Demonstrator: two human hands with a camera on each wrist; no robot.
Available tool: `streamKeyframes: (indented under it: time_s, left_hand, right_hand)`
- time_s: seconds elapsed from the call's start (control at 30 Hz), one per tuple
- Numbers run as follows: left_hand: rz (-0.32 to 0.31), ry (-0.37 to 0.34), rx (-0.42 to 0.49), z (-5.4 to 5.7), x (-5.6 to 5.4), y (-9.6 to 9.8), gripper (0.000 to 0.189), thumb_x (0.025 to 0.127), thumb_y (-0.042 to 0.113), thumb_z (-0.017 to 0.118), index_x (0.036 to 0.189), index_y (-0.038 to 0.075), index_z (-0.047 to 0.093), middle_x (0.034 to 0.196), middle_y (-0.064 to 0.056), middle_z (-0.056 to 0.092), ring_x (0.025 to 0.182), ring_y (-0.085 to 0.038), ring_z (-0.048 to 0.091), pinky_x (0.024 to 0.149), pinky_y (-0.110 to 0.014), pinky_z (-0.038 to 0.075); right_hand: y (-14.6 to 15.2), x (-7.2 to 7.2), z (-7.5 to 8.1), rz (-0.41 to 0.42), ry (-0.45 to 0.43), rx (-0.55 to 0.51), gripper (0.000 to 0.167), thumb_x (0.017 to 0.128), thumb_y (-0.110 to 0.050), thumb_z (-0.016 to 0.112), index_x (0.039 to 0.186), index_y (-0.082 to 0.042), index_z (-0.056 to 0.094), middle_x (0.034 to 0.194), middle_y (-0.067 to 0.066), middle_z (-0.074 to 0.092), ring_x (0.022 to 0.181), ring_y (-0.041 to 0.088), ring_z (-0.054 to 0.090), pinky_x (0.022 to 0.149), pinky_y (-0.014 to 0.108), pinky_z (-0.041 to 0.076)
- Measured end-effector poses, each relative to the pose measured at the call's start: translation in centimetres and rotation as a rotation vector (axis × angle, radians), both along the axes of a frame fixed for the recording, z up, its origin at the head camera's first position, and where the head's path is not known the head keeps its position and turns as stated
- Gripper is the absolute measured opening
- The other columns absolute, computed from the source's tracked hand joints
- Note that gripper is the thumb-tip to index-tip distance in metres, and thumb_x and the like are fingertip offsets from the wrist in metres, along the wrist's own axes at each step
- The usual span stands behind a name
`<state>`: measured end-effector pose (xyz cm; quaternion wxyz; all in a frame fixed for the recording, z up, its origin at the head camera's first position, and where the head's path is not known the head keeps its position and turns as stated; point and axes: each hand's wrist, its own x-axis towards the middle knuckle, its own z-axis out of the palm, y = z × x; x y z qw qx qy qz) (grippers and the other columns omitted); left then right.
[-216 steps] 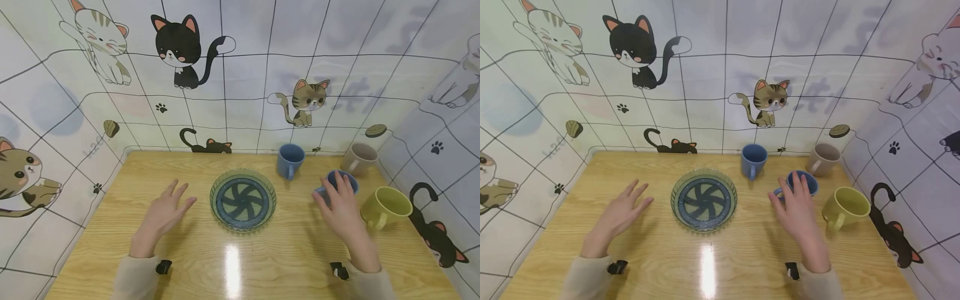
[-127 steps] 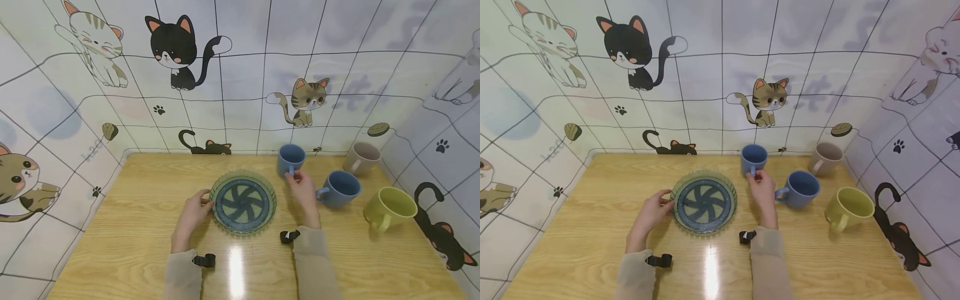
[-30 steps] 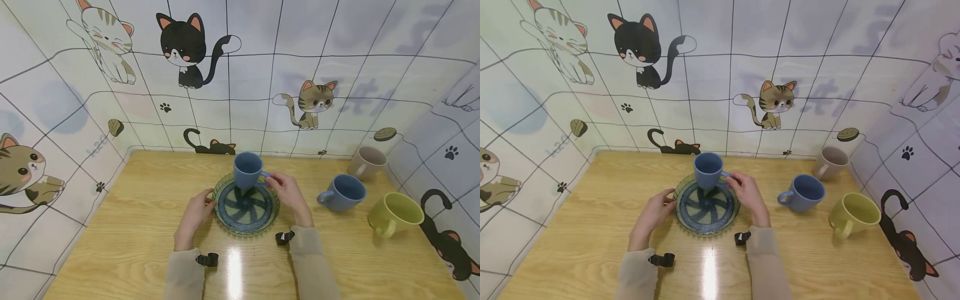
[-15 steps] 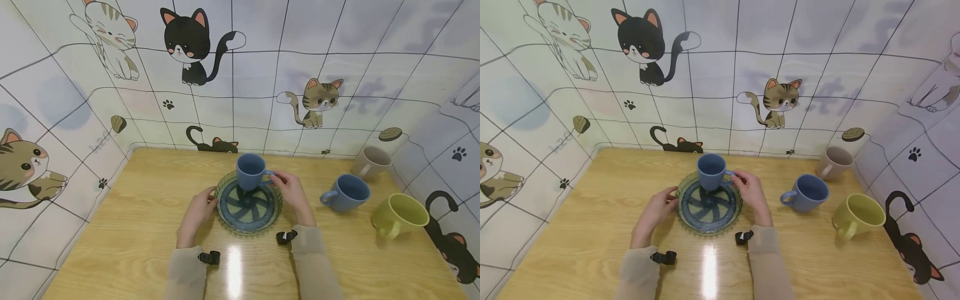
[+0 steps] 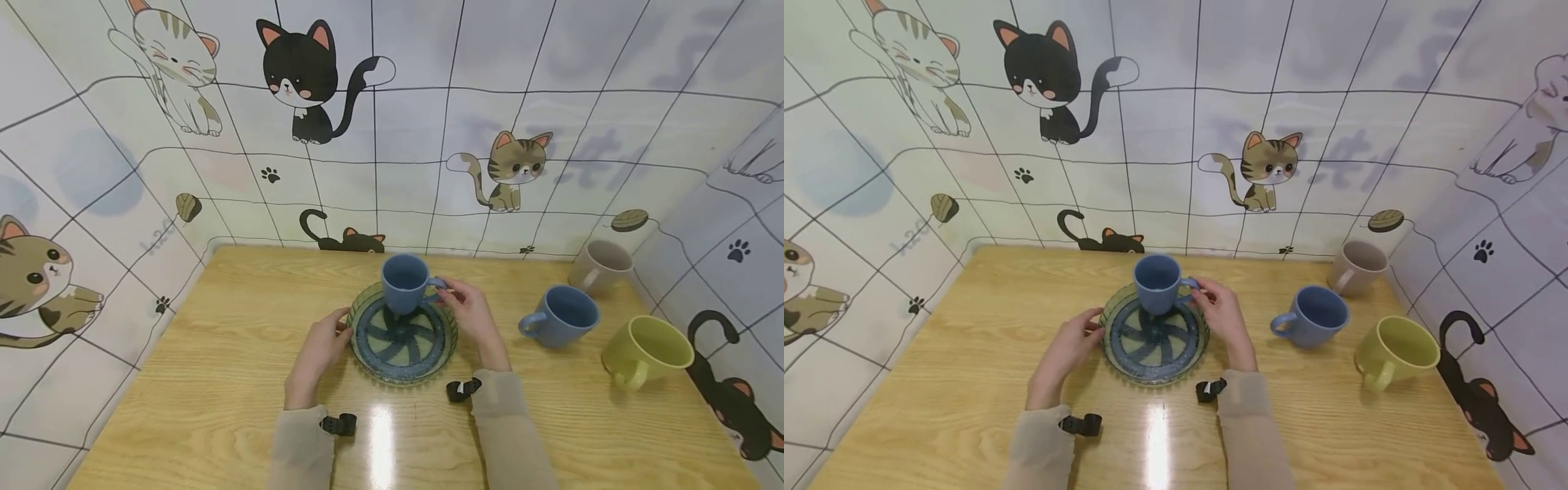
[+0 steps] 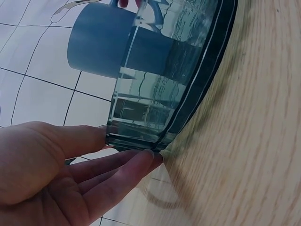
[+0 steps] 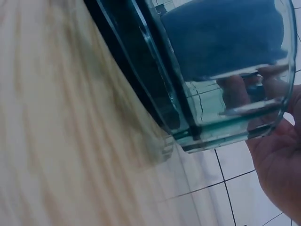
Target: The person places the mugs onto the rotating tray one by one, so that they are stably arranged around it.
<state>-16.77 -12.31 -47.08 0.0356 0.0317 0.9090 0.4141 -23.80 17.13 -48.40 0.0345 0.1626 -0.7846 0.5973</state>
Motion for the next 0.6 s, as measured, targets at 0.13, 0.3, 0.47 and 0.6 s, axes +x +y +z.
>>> streamKeyframes:
  time_s: [0.13, 0.3, 0.47, 0.6]
  left_hand:
    - [-0.008, 0.007, -0.008, -0.02, 0.03, 0.05, 0.045, 0.098, 0.006, 0.058, 0.141, 0.000, 0.048, 0.112, -0.022, 0.065, 0.102, -0.034, 0.063, 0.081, -0.045, 0.053]
    - [-0.010, 0.012, -0.018, -0.09, 0.09, 0.12, 0.046, 0.098, 0.007, 0.058, 0.141, -0.001, 0.047, 0.112, -0.022, 0.066, 0.100, -0.034, 0.064, 0.078, -0.043, 0.054]
    - [0.002, 0.002, -0.025, -0.07, 0.03, 0.17, 0.046, 0.097, 0.008, 0.059, 0.142, 0.001, 0.047, 0.111, -0.021, 0.066, 0.099, -0.032, 0.064, 0.077, -0.042, 0.054]
    - [0.004, -0.005, -0.021, 0.02, -0.03, 0.11, 0.047, 0.098, 0.009, 0.059, 0.143, 0.001, 0.047, 0.111, -0.021, 0.066, 0.100, -0.032, 0.064, 0.079, -0.042, 0.054]
  right_hand:
    - [0.16, -0.09, -0.34, -0.014, -0.024, -0.003, 0.039, 0.098, -0.004, 0.056, 0.137, 0.003, 0.054, 0.122, 0.031, 0.056, 0.097, 0.050, 0.062, 0.084, 0.052, 0.053]
    - [0.52, 0.22, -0.23, -0.025, -0.067, 0.014, 0.046, 0.098, -0.006, 0.059, 0.143, -0.009, 0.050, 0.128, 0.024, 0.054, 0.099, 0.044, 0.064, 0.079, 0.053, 0.053]
    - [0.70, 0.48, 0.02, -0.032, -0.117, 0.036, 0.057, 0.096, -0.011, 0.064, 0.148, -0.021, 0.044, 0.133, 0.013, 0.053, 0.101, 0.030, 0.065, 0.075, 0.047, 0.052]
    - [0.70, 0.59, 0.34, -0.038, -0.115, 0.054, 0.060, 0.095, -0.014, 0.067, 0.149, -0.023, 0.043, 0.134, 0.010, 0.053, 0.103, 0.025, 0.064, 0.080, 0.043, 0.053]
